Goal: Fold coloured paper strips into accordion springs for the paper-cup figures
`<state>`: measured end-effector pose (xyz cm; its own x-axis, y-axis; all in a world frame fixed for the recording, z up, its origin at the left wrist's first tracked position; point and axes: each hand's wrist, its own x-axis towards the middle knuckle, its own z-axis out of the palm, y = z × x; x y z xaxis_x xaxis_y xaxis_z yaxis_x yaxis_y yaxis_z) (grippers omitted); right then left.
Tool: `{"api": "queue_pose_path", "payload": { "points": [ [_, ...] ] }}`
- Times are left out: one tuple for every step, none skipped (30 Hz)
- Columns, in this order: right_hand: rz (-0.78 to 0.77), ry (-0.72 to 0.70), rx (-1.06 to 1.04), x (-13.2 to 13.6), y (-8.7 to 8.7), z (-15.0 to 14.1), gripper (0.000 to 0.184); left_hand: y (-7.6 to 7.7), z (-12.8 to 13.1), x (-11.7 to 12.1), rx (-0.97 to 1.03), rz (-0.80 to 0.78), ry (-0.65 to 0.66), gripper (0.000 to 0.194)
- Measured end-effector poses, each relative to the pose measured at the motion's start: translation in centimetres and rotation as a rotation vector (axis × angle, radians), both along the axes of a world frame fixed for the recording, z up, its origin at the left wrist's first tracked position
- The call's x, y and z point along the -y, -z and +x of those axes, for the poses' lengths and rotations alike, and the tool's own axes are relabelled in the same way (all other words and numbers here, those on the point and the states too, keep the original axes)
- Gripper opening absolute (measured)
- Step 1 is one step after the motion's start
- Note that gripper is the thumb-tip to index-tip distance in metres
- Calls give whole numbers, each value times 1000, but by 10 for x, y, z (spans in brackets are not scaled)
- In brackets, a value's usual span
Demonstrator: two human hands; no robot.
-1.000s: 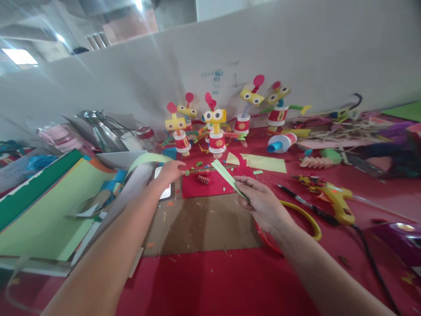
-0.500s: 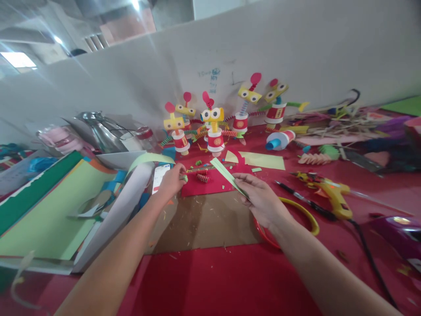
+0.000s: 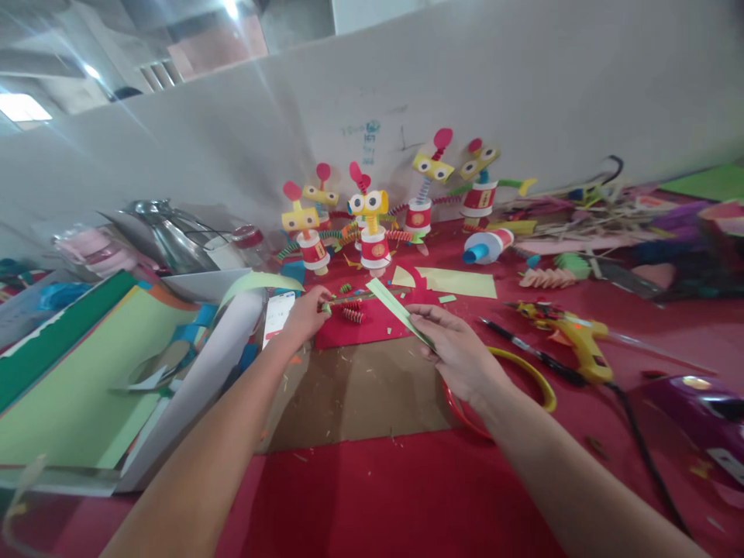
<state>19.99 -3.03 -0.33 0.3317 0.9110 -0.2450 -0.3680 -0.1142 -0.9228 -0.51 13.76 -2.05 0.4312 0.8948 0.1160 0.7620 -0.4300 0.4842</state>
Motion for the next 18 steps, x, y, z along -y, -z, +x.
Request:
{"api": "queue_pose_path", "payload": {
  "points": [
    [0, 1, 2, 0, 0, 0, 12, -4, -3, 2, 6, -2, 3, 45],
    [3, 1, 3, 0, 0, 1, 12, -10, -6, 6, 15, 9, -7, 50],
    [10, 0, 4, 1, 0, 1, 12, -16, -10, 13, 25, 27, -26, 53],
    [21, -4, 6, 1, 0, 0, 13, -22, -13, 22, 47, 67, -78, 51],
    [32, -10, 9, 2, 0, 0, 14, -28, -15, 34, 72, 133, -164, 44],
    [39, -20, 15, 2, 0, -1, 15, -33, -15, 48, 119, 164, -245, 34],
    [42, -32, 26, 3, 0, -3, 17, -36, -12, 65, 205, 139, -308, 26],
    [42, -44, 46, 4, 1, -6, 19, -36, -7, 82, 305, 24, -276, 22],
    [44, -57, 76, 5, 2, -9, 20, -35, 1, 100, 392, -163, -191, 25],
    [49, -72, 113, 6, 3, -14, 22, -31, 9, 117, 479, -371, -145, 29],
    [56, -92, 151, 7, 5, -18, 23, -27, 18, 131, 583, -558, -121, 33],
    [64, -118, 189, 9, 7, -23, 23, -21, 27, 143, 685, -712, -118, 36],
    [76, -148, 222, 10, 10, -28, 24, -15, 34, 151, 786, -792, -144, 36],
    [85, -178, 250, 11, 12, -32, 24, -9, 40, 156, 871, -803, -166, 34],
    [93, -206, 274, 12, 15, -36, 25, -4, 43, 159, 920, -785, -187, 33],
    [103, -227, 293, 13, 17, -39, 25, 0, 43, 159, 959, -782, -194, 33],
    [117, -236, 312, 14, 19, -40, 25, 3, 42, 158, 992, -778, -201, 32],
    [130, -234, 333, 14, 19, -41, 25, 4, 39, 155, 1027, -782, -206, 30]
  ]
}}
